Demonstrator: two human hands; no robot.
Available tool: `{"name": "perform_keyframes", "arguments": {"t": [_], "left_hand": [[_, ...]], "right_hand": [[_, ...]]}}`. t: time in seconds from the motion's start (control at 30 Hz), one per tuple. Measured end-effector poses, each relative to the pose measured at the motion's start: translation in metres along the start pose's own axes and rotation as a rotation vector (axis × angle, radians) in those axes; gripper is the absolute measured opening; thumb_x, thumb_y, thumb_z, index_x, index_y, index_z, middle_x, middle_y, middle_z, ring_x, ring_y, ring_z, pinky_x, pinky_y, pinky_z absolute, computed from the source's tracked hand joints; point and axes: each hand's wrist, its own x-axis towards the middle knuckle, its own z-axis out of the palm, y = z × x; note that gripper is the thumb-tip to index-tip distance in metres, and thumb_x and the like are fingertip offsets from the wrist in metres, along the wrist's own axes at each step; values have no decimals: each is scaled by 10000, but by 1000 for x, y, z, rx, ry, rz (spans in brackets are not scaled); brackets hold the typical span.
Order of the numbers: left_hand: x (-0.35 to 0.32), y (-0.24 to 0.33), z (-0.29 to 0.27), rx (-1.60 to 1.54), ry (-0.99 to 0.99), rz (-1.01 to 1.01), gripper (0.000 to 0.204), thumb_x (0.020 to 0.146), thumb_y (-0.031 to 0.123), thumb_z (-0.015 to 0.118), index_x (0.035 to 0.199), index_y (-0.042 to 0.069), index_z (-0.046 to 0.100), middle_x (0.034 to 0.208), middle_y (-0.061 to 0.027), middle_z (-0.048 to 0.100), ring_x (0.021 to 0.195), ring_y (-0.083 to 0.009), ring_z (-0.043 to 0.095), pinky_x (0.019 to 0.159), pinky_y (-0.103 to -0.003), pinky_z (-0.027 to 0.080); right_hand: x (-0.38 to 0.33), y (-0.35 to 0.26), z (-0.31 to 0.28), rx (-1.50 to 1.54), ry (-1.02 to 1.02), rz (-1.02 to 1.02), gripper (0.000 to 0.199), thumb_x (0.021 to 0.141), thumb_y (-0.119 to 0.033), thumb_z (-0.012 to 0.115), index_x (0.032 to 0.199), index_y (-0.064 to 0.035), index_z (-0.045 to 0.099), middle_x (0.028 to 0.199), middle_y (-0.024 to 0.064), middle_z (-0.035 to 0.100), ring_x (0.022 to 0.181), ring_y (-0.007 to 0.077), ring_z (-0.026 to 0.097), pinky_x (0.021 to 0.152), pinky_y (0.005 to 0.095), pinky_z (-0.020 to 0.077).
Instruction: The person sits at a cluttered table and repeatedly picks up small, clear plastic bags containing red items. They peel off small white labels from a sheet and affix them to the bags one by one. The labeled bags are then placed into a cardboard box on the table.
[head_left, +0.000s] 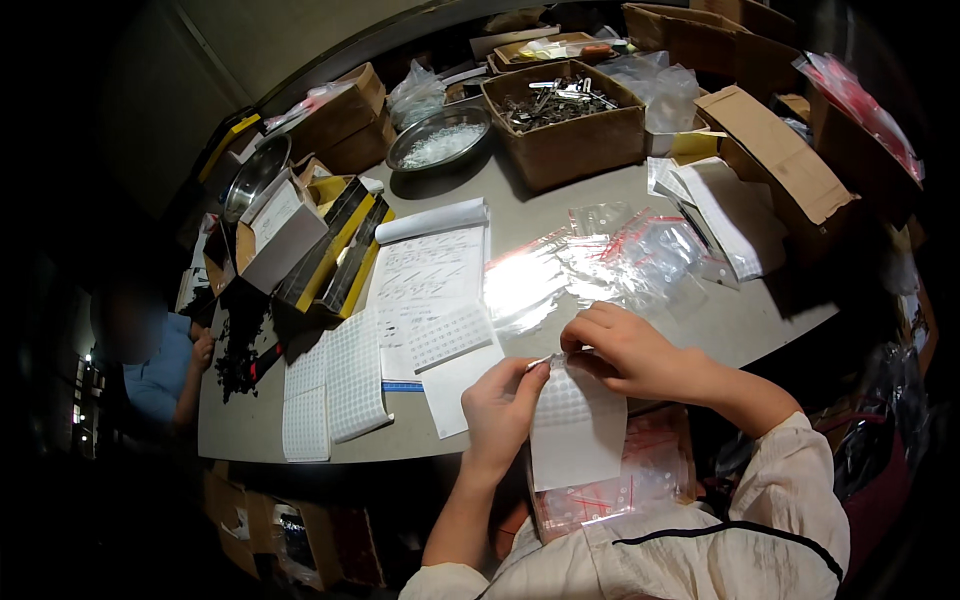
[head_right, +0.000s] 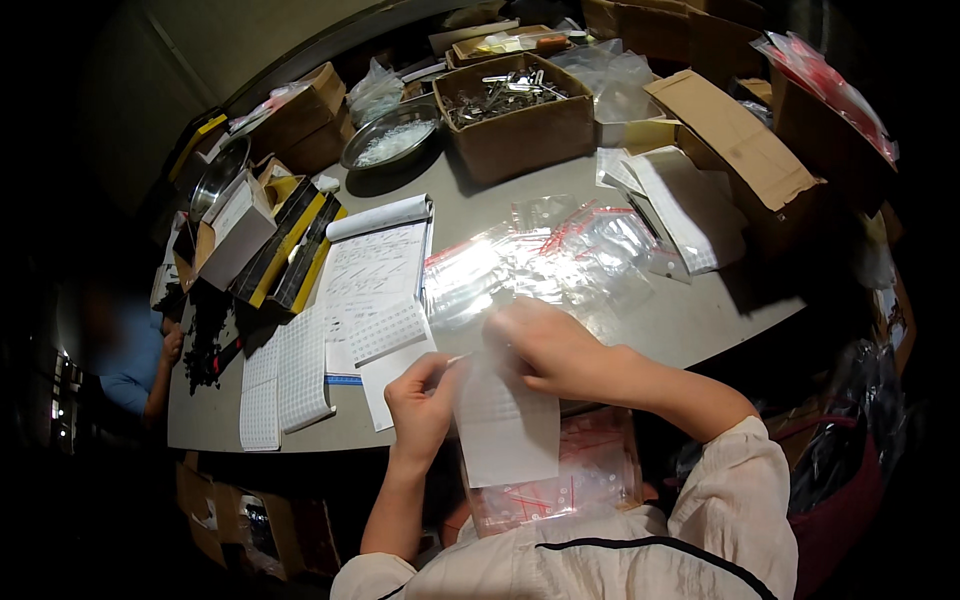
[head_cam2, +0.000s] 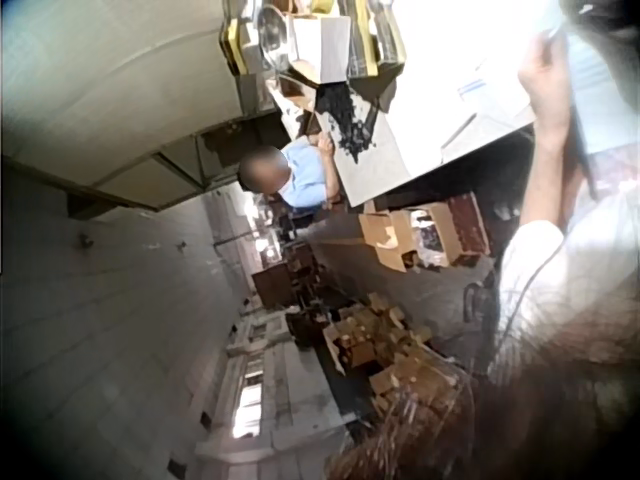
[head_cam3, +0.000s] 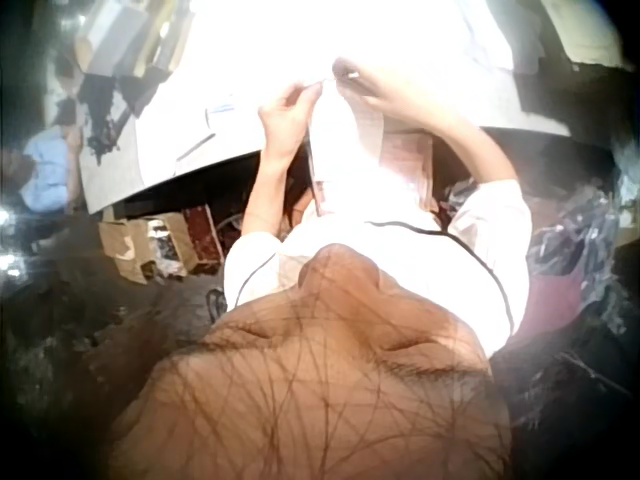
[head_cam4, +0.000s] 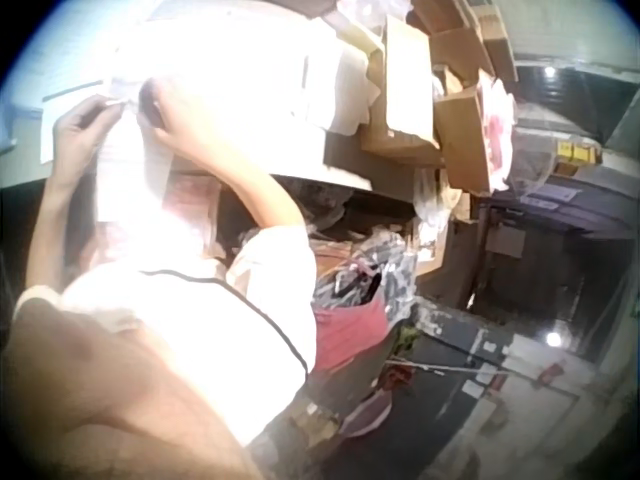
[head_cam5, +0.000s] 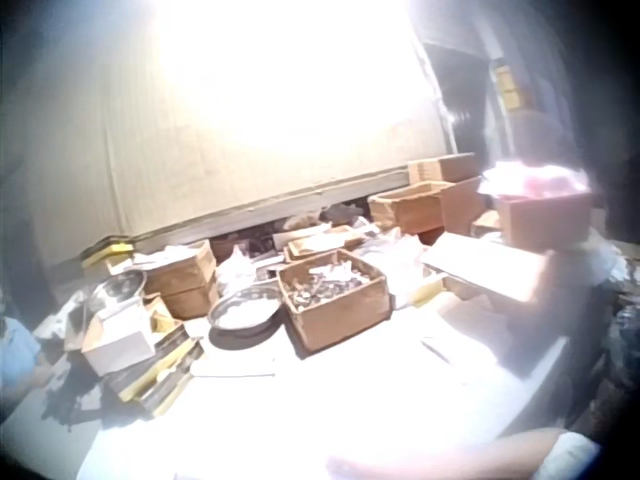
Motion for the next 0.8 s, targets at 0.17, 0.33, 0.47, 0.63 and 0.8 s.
{"name": "perform_keyframes", "arguments": {"t": [0.17,0.33,0.47,0.63,0.8], "left_hand": [[17,-1,-1,132,-78,125,172,952,159,739,963,-11,757,754,-67,730,680,-97,646,646,-259,501],[46,-3,-5,110,-244,23,205,966,187,723,933,-16,734,717,-53,711,651,-77,616,609,-264,479],[65,-1,-3,84,-342,-50,212,973,190,717,938,-19,722,715,-47,699,655,-66,593,604,-265,470],[73,-10,-1,50,-384,128,181,984,158,698,963,-20,717,753,-59,699,689,-67,585,622,-262,472],[75,-19,-4,-7,-400,106,146,995,117,678,971,-24,709,743,-33,666,679,-64,528,612,-269,444]], "right_hand": [[3,2,-6,-60,6,25,200,858,-54,741,1000,-43,600,965,120,632,934,328,599,825,423,486],[2,3,-7,-154,40,46,212,857,-92,763,980,-42,597,953,122,632,926,326,596,816,427,488],[2,8,-5,-151,61,105,218,860,-118,772,967,-41,598,941,118,630,920,325,596,805,422,489],[7,28,-6,4,34,144,234,859,-145,785,951,-41,598,914,115,622,871,318,595,766,408,488],[14,31,-1,35,1,180,246,853,-161,798,945,-43,602,894,118,619,838,301,594,732,402,486]]}}
